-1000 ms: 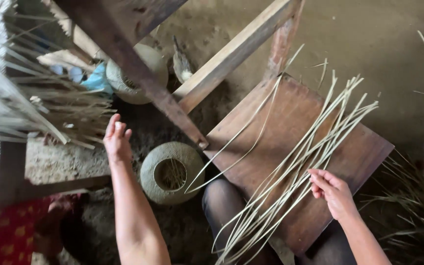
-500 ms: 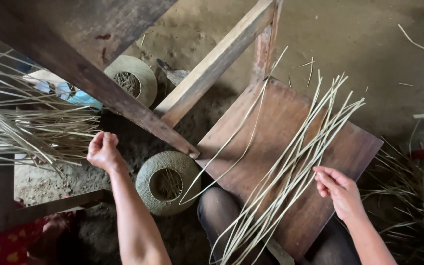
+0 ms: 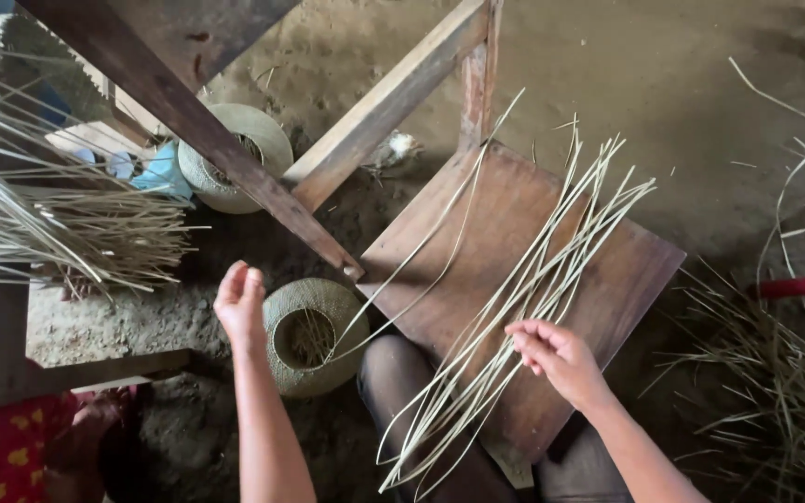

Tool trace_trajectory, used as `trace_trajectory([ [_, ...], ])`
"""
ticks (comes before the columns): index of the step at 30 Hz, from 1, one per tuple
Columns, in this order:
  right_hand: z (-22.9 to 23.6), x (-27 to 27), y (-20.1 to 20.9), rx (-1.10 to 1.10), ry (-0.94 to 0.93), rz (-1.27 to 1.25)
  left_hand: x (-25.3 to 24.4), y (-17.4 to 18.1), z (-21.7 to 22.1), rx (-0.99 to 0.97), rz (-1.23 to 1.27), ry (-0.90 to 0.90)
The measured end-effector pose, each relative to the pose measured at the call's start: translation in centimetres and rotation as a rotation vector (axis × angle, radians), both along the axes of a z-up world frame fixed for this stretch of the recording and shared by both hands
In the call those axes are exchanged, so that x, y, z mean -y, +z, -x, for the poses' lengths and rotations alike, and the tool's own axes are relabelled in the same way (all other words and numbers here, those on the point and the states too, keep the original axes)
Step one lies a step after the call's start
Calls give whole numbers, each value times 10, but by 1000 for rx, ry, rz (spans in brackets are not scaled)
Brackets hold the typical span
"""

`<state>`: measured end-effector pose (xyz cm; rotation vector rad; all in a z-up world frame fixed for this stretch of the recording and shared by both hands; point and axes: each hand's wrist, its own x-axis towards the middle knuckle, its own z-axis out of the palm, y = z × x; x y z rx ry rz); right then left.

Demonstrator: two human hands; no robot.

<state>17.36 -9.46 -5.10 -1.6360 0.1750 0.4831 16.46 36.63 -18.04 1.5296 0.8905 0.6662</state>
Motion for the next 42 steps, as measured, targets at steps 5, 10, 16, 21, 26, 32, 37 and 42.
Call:
trace_trajectory([
  [5,-8,4,7,-252,100,148,-46,23,-30,143,276,-19],
  [10,-9,11,-12,-282,2,178,-70,15,-61,-36,331,160],
  [16,-16,9,-19,-274,-27,121,-108,-36,-67,151,366,367],
  [21,-12,7,-10,-266,12,122,-82,12,-62,235,493,516],
  [26,-9,4,-4,-332,3,150,-101,-14,-57,240,575,335],
  [32,-12,2,-14,-359,-20,158,-128,-31,-67,672,1043,179],
  [37,-9,-1,-16,-352,-6,126,-124,-19,-69,696,960,214],
  [42,-6,1,-13,-359,2,101,-114,-24,-77,540,682,404],
])
